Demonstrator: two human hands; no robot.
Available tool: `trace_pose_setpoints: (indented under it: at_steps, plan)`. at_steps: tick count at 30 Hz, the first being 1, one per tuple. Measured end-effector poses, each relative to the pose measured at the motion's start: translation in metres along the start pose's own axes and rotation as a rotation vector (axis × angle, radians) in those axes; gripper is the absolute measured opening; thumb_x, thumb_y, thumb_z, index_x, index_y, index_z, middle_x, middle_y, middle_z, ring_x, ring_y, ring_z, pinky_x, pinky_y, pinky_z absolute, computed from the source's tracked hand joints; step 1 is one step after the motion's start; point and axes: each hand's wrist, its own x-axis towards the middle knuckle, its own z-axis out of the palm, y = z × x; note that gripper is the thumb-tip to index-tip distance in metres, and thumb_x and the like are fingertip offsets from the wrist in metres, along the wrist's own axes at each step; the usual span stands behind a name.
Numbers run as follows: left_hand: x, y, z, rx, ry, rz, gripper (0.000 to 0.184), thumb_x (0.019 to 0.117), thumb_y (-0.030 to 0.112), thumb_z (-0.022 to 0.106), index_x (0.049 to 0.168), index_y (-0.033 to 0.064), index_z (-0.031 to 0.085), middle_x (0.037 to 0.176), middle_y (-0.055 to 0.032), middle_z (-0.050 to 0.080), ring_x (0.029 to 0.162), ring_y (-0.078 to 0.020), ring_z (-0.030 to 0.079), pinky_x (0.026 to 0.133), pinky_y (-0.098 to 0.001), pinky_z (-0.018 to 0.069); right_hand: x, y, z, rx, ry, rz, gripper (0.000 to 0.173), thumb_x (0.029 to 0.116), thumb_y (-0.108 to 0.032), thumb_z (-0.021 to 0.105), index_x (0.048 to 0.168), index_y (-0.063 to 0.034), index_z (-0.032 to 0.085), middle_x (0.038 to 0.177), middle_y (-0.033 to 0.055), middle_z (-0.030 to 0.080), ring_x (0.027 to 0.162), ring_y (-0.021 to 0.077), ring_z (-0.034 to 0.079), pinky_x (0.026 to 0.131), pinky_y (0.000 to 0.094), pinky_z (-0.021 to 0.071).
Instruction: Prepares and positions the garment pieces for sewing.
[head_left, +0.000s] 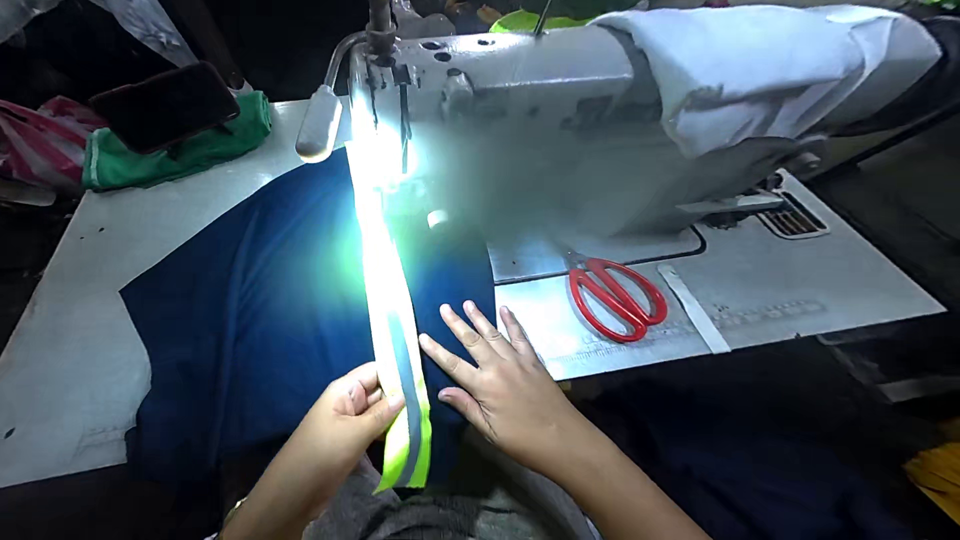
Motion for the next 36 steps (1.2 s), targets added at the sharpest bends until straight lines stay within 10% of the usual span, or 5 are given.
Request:
trace_pose_setpoints:
  at_steps: [9,14,18,23,36]
  plan:
    - [-0.011,0.030,0.032,-0.073,0.317,-0.136,0.016,0.1069,0.000,0.038,0.116,0.0030,0.051,0.099,-0.0088,0.067,0.086,-0.0137,0.070,0.077,-0.0300,0.0601,-0.006,-0.008,-0.010,-0.014,-0.044,0.016,0.052,0.1081,-0.053,0.029,0.151,-0.0357,0.052,0.163,0.0037,0.041,0.154,0.0323,0.031,0.121,0.0650,0.0241]
    - [-0.012,-0.030,0.002,1.054,0.572,0.502,0.035,0.0968,0.028,0.059,0.124,0.0078,0.065,0.097,0.0022,0.071,0.075,-0.0068,0.067,0.064,-0.0251,0.0577,-0.014,-0.009,-0.014,-0.029,-0.088,0.036,0.056,0.1040,-0.061,0.036,0.153,-0.0374,0.048,0.166,0.0082,0.036,0.155,0.0334,0.027,0.121,0.0643,0.0240]
    - [-0.001,-0.039,-0.027,1.552,0.685,0.696,0.046,0.1056,0.044,0.039,0.138,0.0250,0.066,0.143,-0.0063,0.062,0.136,-0.0324,0.056,0.111,-0.0661,0.0345,-0.020,-0.008,0.004,-0.008,0.152,-0.068,0.055,0.1000,-0.059,0.050,0.144,-0.0278,0.059,0.151,0.0101,0.055,0.144,0.0343,0.047,0.115,0.0658,0.0361]
    - [-0.018,-0.030,-0.029,1.533,0.565,0.467,0.061,0.1025,0.055,0.028,0.146,0.0251,0.060,0.154,-0.0116,0.052,0.144,-0.0441,0.044,0.107,-0.0824,0.0211,-0.021,0.001,0.003,0.055,0.233,-0.156,0.019,0.1013,-0.013,0.055,0.104,-0.0188,0.073,0.127,0.0014,0.072,0.128,0.0260,0.063,0.108,0.0556,0.0485]
    - [0.113,0.029,-0.051,1.456,0.258,0.647,0.046,0.1062,0.033,0.041,0.142,0.0132,0.062,0.153,-0.0015,0.053,0.144,-0.0208,0.047,0.122,-0.0546,0.0288,0.061,0.007,-0.007,0.044,0.057,-0.065,0.044,0.1035,-0.047,0.048,0.129,-0.0213,0.072,0.146,0.0045,0.061,0.141,0.0243,0.052,0.115,0.0499,0.0430]
